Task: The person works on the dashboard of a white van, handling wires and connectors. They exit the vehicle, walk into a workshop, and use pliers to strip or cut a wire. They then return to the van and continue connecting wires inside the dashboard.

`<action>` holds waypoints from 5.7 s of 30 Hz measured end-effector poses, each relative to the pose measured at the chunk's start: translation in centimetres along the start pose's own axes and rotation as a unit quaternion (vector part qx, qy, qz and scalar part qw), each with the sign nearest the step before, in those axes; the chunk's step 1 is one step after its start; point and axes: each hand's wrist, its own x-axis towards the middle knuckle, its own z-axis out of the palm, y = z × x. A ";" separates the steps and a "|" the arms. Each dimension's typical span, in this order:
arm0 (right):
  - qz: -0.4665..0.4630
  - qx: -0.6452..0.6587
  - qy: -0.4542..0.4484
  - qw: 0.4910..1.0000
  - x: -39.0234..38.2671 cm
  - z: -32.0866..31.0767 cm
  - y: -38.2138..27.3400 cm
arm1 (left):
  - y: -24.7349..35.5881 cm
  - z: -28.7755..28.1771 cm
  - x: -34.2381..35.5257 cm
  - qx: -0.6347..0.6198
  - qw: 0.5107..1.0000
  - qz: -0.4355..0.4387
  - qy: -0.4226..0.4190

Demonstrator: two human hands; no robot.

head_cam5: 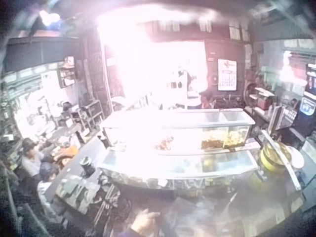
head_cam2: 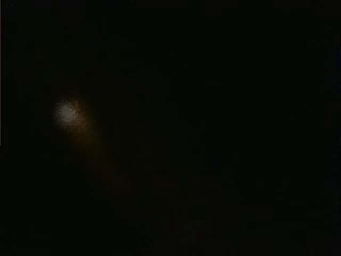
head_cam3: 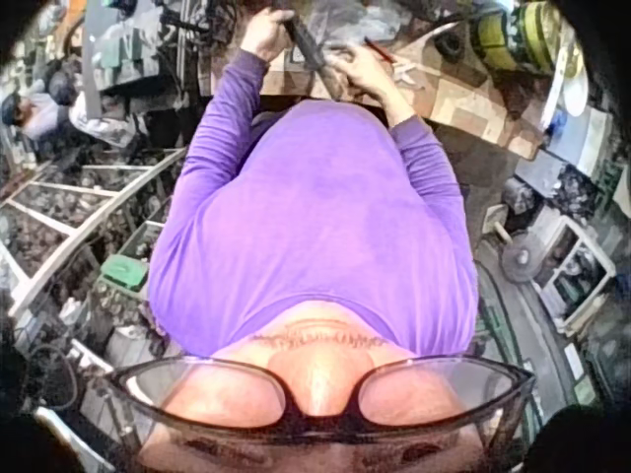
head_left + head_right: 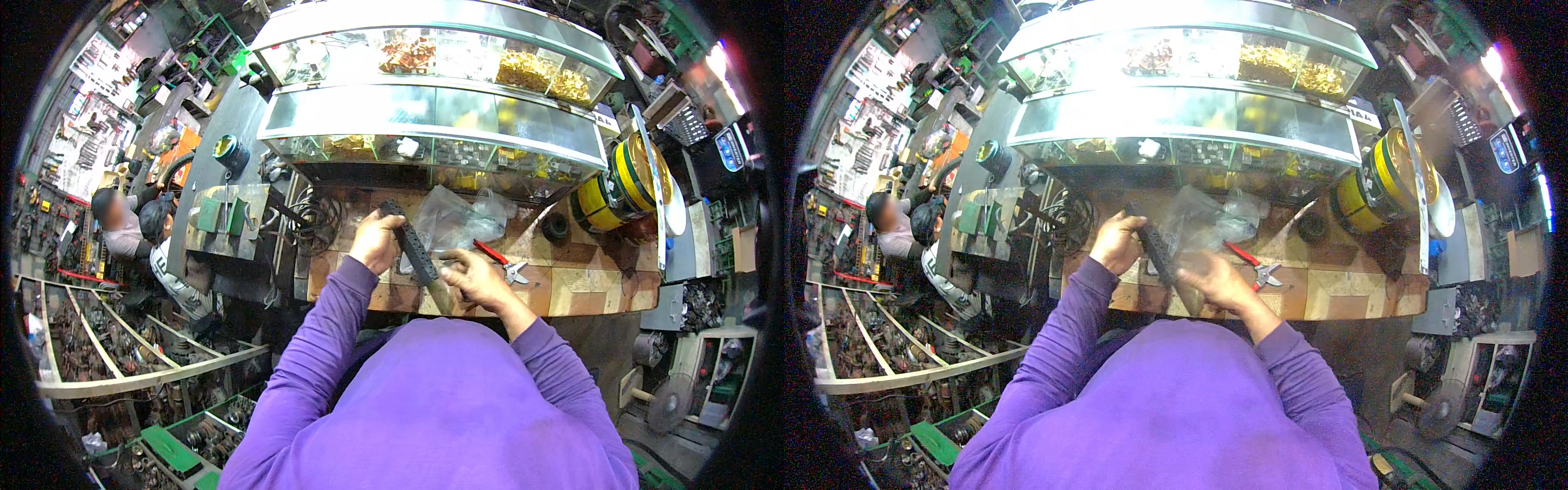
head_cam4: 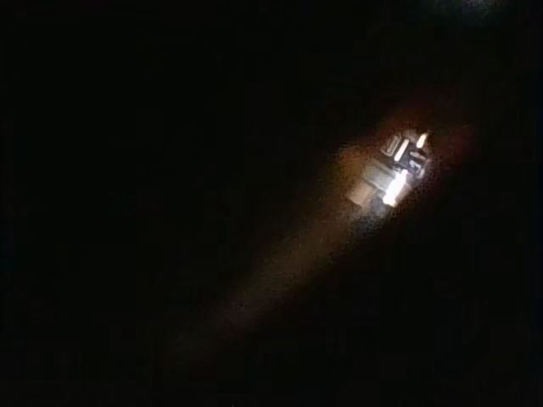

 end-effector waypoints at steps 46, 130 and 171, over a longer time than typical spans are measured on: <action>0.048 -0.149 0.326 0.932 -5.5 -5.0 3.6 | 4.1 -1.8 -4.1 0.510 0.723 0.450 0.123; -0.284 -0.374 0.390 0.792 8.3 -16.1 -20.3 | 31.7 18.7 7.8 0.753 0.324 0.571 0.038; -0.168 -0.380 0.339 0.844 4.8 -18.3 -15.0 | 26.3 16.3 10.3 0.643 0.286 0.695 0.149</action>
